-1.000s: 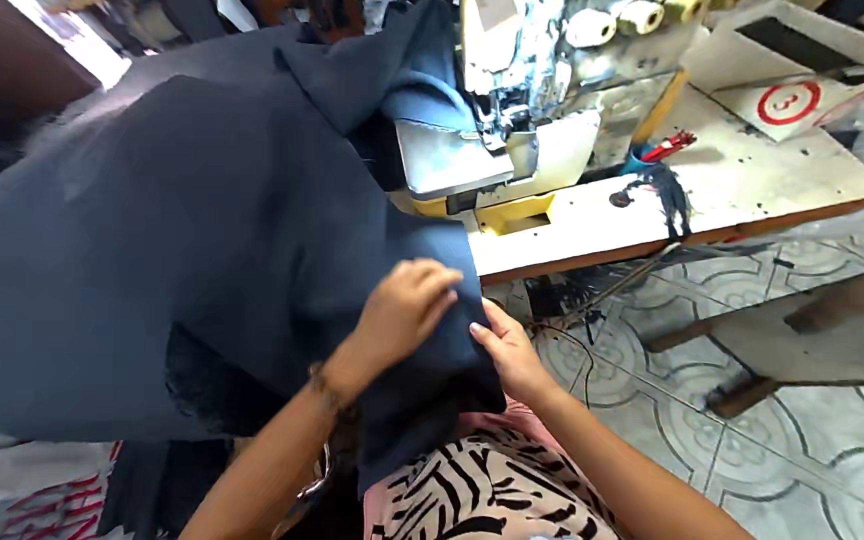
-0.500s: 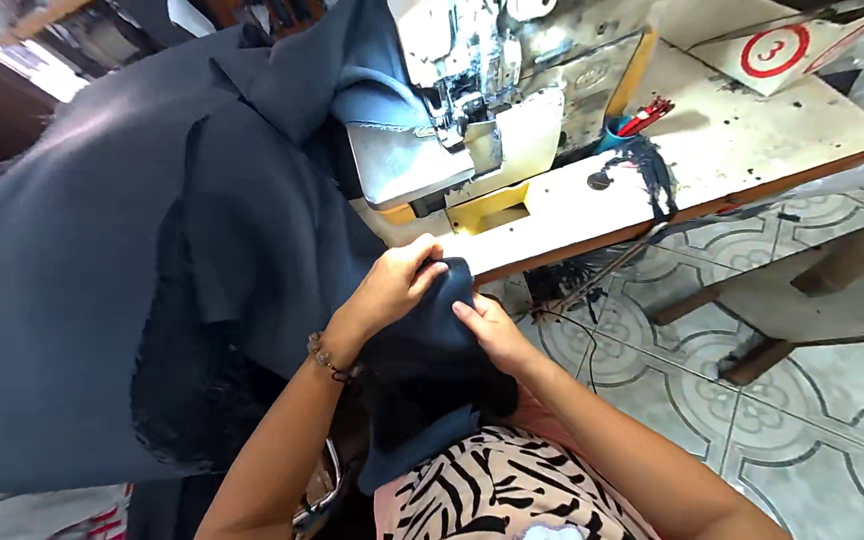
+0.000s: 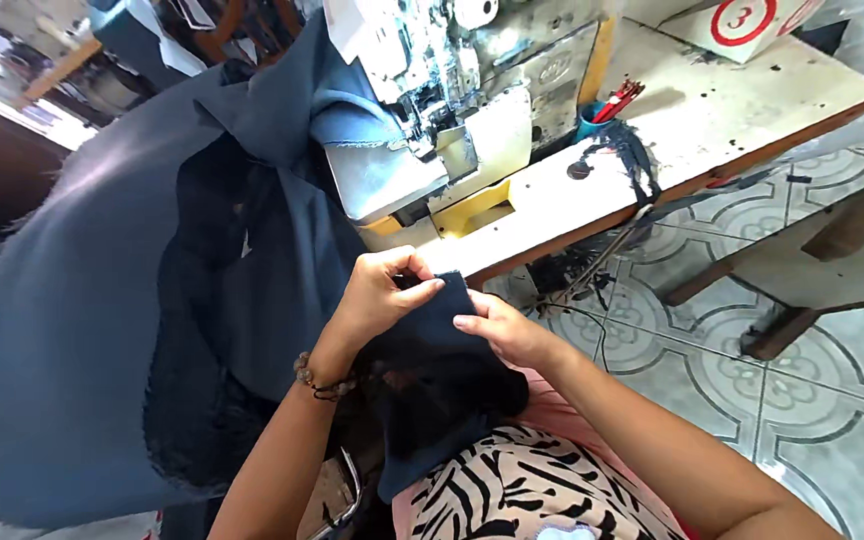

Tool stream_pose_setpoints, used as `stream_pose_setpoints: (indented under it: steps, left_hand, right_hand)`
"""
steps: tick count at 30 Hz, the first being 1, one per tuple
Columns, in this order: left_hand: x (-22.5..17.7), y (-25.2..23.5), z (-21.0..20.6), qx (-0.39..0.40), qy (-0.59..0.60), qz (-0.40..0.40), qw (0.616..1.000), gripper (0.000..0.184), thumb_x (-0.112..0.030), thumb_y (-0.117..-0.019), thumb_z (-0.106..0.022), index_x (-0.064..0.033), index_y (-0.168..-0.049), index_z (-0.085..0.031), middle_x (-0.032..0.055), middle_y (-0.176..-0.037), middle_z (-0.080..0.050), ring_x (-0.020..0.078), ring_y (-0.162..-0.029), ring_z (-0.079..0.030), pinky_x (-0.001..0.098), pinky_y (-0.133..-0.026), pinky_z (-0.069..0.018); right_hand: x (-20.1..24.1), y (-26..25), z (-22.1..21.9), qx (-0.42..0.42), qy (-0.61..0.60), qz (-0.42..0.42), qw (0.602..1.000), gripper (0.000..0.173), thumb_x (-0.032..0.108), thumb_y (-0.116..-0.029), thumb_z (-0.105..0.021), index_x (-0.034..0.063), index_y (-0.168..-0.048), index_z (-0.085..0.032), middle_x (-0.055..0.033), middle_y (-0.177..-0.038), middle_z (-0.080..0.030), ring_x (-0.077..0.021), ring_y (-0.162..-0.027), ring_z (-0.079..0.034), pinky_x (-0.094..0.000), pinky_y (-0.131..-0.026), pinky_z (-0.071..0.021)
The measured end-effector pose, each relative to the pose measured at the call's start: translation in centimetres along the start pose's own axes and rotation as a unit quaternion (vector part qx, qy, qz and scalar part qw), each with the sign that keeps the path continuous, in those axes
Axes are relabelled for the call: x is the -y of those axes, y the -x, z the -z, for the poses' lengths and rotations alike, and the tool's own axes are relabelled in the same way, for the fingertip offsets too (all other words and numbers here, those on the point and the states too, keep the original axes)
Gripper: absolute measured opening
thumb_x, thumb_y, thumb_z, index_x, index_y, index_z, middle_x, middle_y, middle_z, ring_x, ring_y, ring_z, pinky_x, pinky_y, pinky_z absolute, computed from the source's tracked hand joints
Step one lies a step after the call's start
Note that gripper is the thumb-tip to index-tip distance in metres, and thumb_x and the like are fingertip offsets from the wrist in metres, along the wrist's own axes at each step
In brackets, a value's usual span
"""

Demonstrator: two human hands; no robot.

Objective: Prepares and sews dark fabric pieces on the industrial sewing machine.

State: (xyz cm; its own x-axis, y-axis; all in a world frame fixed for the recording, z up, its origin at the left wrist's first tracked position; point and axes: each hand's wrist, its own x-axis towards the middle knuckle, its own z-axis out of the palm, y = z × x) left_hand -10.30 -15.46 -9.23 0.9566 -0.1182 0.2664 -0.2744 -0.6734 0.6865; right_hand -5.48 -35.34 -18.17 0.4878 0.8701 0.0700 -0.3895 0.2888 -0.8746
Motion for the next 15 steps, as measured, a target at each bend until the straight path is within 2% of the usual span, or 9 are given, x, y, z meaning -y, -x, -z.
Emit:
stream_pose_setpoints:
  steps: [3, 5, 6, 8, 10, 11, 13, 15]
  left_hand:
    - [-0.7, 0.0, -0.6, -0.009, -0.051, -0.047, 0.998, 0.008, -0.004, -0.0842, -0.076, -0.0053, -0.084, -0.068, 0.0015, -0.082, -0.071, 0.0036, -0.073, -0.067, 0.0189, -0.066, -0.0567]
    - [-0.9, -0.1, -0.9, 0.002, -0.097, -0.088, 0.991, 0.008, -0.006, -0.0855, -0.075, -0.0030, -0.084, -0.068, 0.0049, -0.082, -0.069, 0.0072, -0.073, -0.065, 0.0211, -0.067, -0.0555]
    - [-0.9, -0.1, -0.6, 0.031, -0.117, -0.101, 0.987, 0.010, -0.010, -0.0883, -0.074, -0.0033, -0.085, -0.067, 0.0054, -0.083, -0.067, 0.0095, -0.073, -0.063, 0.0236, -0.066, -0.0544]
    - [-1.1, 0.0, 0.8, 0.114, -0.157, -0.112, 0.975, 0.025, -0.029, -0.0911, -0.075, -0.0072, -0.082, -0.067, 0.0034, -0.084, -0.065, 0.0125, -0.072, -0.062, 0.0309, -0.062, -0.0542]
    - [-1.3, 0.2, 2.4, 0.169, -0.209, -0.138, 0.953, 0.034, -0.042, -0.0879, -0.073, -0.0110, -0.075, -0.068, 0.0004, -0.072, -0.063, 0.0145, -0.066, -0.062, 0.0361, -0.058, -0.0512]
    - [-1.3, 0.2, 3.3, 0.192, -0.241, -0.145, 0.940, 0.032, -0.041, -0.0873, -0.074, -0.0114, -0.076, -0.070, 0.0014, -0.071, -0.065, 0.0181, -0.069, -0.065, 0.0406, -0.063, -0.0521]
    - [-1.2, 0.5, 5.0, 0.227, -0.300, -0.137, 0.916, 0.024, -0.034, -0.0858, -0.077, -0.0115, -0.081, -0.075, 0.0042, -0.080, -0.072, 0.0253, -0.083, -0.070, 0.0499, -0.078, -0.0533]
    - [-0.7, 1.2, 6.0, 0.230, -0.341, -0.127, 0.903, 0.020, -0.031, -0.0837, -0.080, -0.0122, -0.080, -0.075, 0.0038, -0.084, -0.073, 0.0270, -0.090, -0.069, 0.0559, -0.092, -0.0494]
  right_hand:
    - [0.5, -1.0, -0.8, -0.057, 0.042, 0.009, 0.997, 0.017, 0.011, -0.1041, -0.051, 0.0056, -0.113, -0.064, 0.0015, -0.094, -0.071, -0.0038, -0.087, -0.067, -0.0253, -0.081, -0.0577]
    - [0.5, -1.1, -1.4, -0.107, 0.119, 0.031, 0.987, 0.017, 0.012, -0.1056, -0.051, 0.0066, -0.102, -0.067, 0.0027, -0.086, -0.069, -0.0013, -0.079, -0.065, -0.0222, -0.074, -0.0551]
    - [0.7, -0.8, -1.4, -0.115, 0.172, 0.056, 0.977, 0.019, 0.012, -0.1053, -0.051, 0.0068, -0.102, -0.069, 0.0038, -0.086, -0.068, 0.0009, -0.080, -0.064, -0.0205, -0.075, -0.0540]
    - [1.2, 0.7, -1.2, -0.115, 0.254, 0.122, 0.953, 0.020, 0.011, -0.1036, -0.050, 0.0073, -0.100, -0.069, 0.0059, -0.087, -0.066, 0.0038, -0.082, -0.061, -0.0178, -0.077, -0.0526]
    - [2.1, 3.0, -0.2, -0.119, 0.280, 0.189, 0.934, 0.020, 0.016, -0.1046, -0.049, 0.0127, -0.099, -0.068, 0.0099, -0.089, -0.066, 0.0050, -0.085, -0.062, -0.0176, -0.078, -0.0544]
    - [2.7, 4.3, 0.4, -0.131, 0.280, 0.206, 0.928, 0.020, 0.023, -0.1060, -0.049, 0.0181, -0.100, -0.068, 0.0129, -0.091, -0.066, 0.0056, -0.086, -0.062, -0.0175, -0.079, -0.0549]
    - [4.1, 7.0, 1.8, -0.159, 0.266, 0.217, 0.926, 0.019, 0.035, -0.1060, -0.050, 0.0320, -0.106, -0.069, 0.0208, -0.096, -0.066, 0.0083, -0.089, -0.062, -0.0155, -0.079, -0.0544]
    - [5.9, 9.6, 2.9, -0.187, 0.231, 0.218, 0.930, 0.017, 0.041, -0.1032, -0.054, 0.0409, -0.109, -0.070, 0.0256, -0.099, -0.068, 0.0101, -0.091, -0.063, -0.0133, -0.079, -0.0547]
